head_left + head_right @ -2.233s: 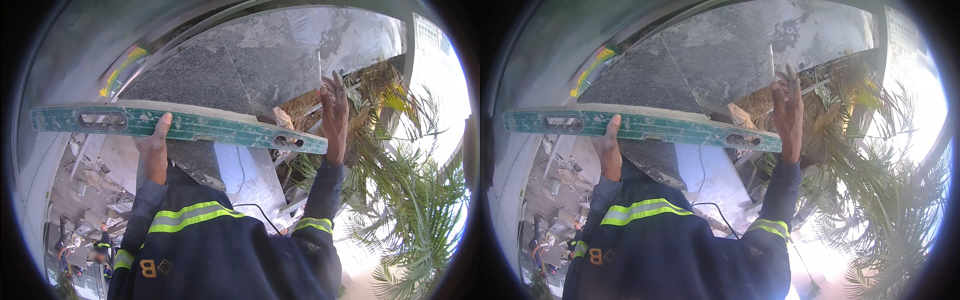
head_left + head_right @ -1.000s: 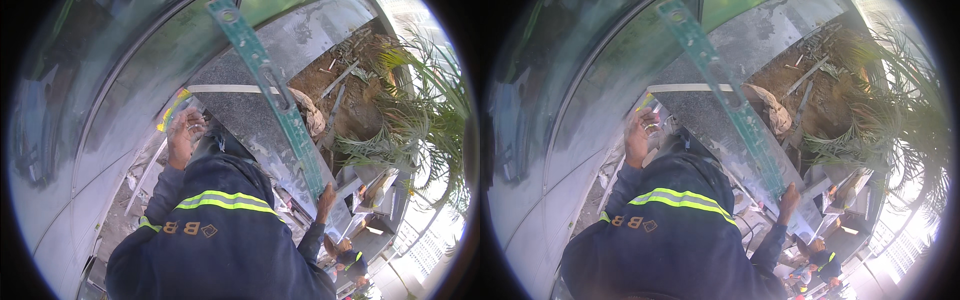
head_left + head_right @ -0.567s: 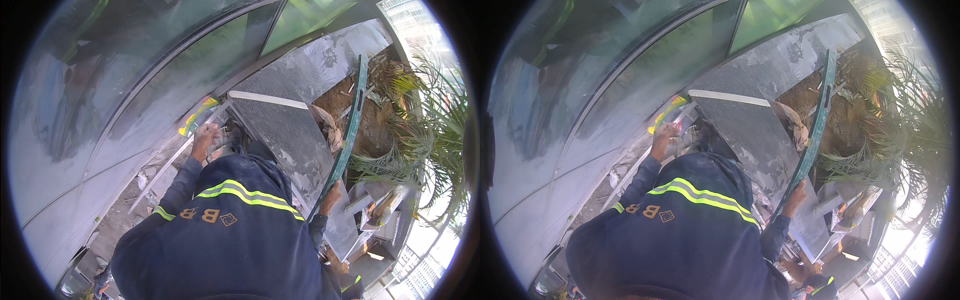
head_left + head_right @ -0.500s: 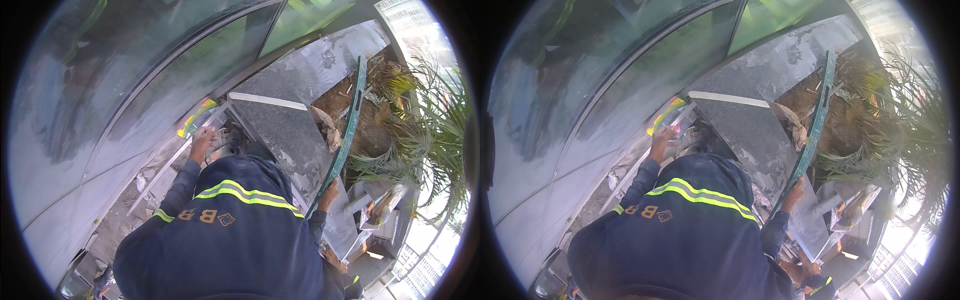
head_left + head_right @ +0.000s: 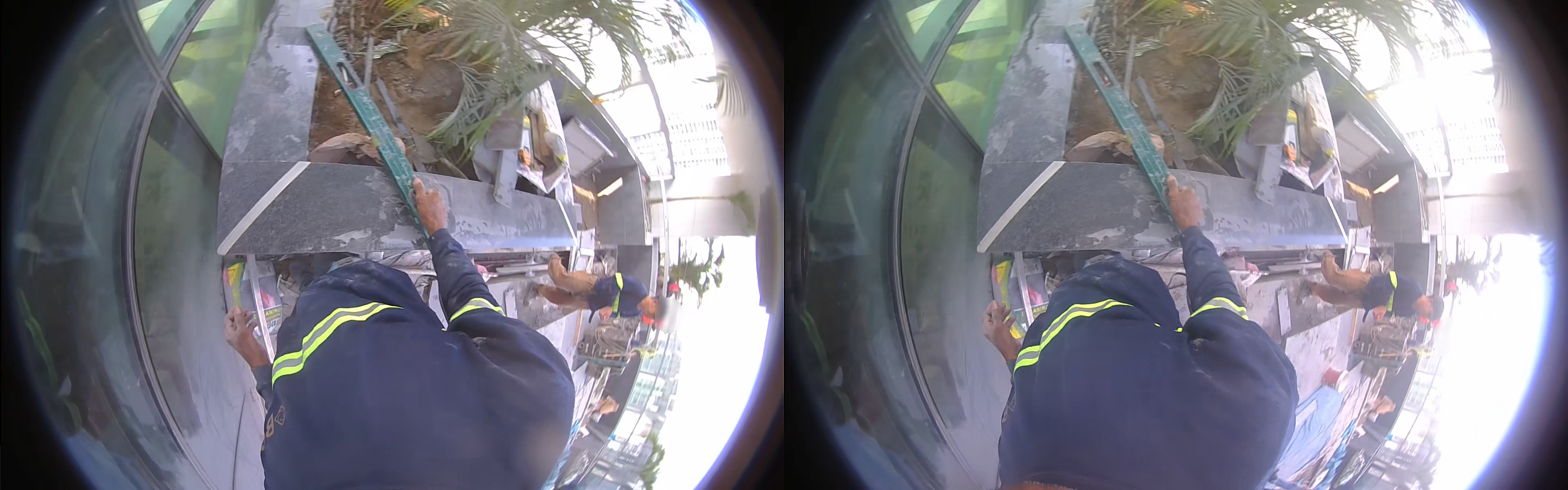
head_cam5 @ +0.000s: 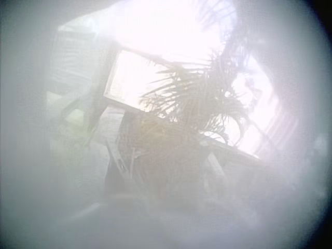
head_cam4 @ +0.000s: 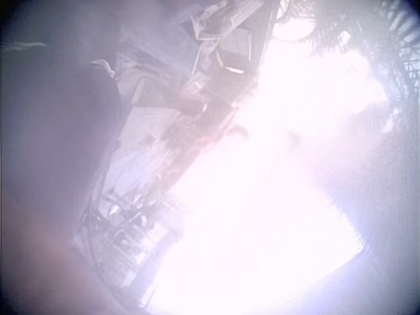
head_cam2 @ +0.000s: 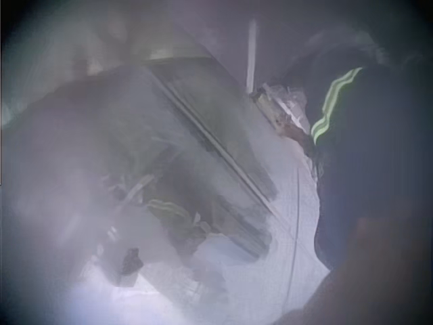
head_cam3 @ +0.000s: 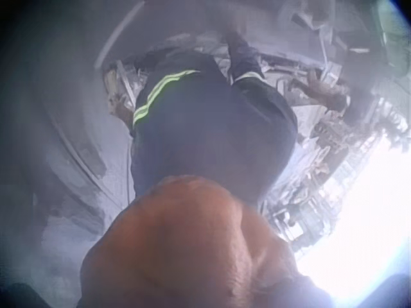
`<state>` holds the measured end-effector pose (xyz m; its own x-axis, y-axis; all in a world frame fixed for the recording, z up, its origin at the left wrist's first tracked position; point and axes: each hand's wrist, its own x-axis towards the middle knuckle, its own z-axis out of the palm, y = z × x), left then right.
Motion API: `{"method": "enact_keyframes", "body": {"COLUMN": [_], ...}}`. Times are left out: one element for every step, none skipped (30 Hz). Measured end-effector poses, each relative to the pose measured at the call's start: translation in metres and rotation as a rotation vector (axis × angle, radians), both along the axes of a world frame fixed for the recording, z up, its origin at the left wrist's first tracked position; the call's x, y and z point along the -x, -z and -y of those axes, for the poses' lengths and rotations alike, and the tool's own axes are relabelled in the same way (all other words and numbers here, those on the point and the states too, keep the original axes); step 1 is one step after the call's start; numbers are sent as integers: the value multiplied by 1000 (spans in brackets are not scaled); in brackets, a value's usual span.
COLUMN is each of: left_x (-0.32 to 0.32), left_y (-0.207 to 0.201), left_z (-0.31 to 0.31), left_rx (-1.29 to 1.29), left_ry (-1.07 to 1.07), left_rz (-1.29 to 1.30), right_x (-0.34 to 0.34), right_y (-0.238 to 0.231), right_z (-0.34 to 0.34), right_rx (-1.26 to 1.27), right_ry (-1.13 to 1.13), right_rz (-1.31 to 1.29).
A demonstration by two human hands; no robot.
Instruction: The person uses a spirit level and a pencil to measure and mark lines on a large stone tile. They repeatedly reposition the level, draw lines, and adjust the tile's position on a cluttered construction site floor.
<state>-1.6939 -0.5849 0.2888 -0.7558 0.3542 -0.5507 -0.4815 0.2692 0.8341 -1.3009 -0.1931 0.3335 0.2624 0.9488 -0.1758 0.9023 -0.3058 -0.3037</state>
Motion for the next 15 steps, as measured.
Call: {"method": "enact_keyframes", "body": {"left_x": [7, 9, 11, 12, 14, 13, 11, 10, 12, 13, 11, 6, 1, -6, -10], "left_y": [-6, -16, -27, -37, -48, -56, -63, -70, -76, -82, -85, -87, -89, -92, -95], "left_z": [-6, -15, -26, -36, -49, -62, -75, -86, -92, -98, -106, -114, -121, -130, -139], "left_rx": [-20, -40, -62, -88, -114, -137, -160, -174, -182, -193, -213, -236, -231, -231, -234], "left_ry": [42, 78, 100, 187, 259, 332, 384, 433, 477, 502, 536, 576, 624, 680, 740], "left_rz": [-33, -64, -100, -130, -167, -195, -232, -271, -317, -348, -373, -388, -411, -432, -455], "right_x": [8, 18, 31, 29, 23, 15, 7, 3, 3, 1, -2, -7, -11, -20, -30], "right_y": [2, -4, -7, -6, -8, -8, -5, -2, -1, -2, -3, -2, -1, -2, -4], "right_z": [6, 11, 10, 12, 11, 9, 7, 4, -3, -12, -21, -29, -37, -43, -47], "right_rx": [-6, -12, -21, -34, -50, -67, -128, -183, -180, -177, -180, -215, -251, -291, -265], "right_ry": [37, 68, 85, 68, 36, 4, 11, 15, 3, -8, -10, -20, -28, -27, -6], "right_rz": [-12, -21, -36, -44, -57, -61, -12, 32, 13, -5, -17, -8, 0, 12, 30]}}
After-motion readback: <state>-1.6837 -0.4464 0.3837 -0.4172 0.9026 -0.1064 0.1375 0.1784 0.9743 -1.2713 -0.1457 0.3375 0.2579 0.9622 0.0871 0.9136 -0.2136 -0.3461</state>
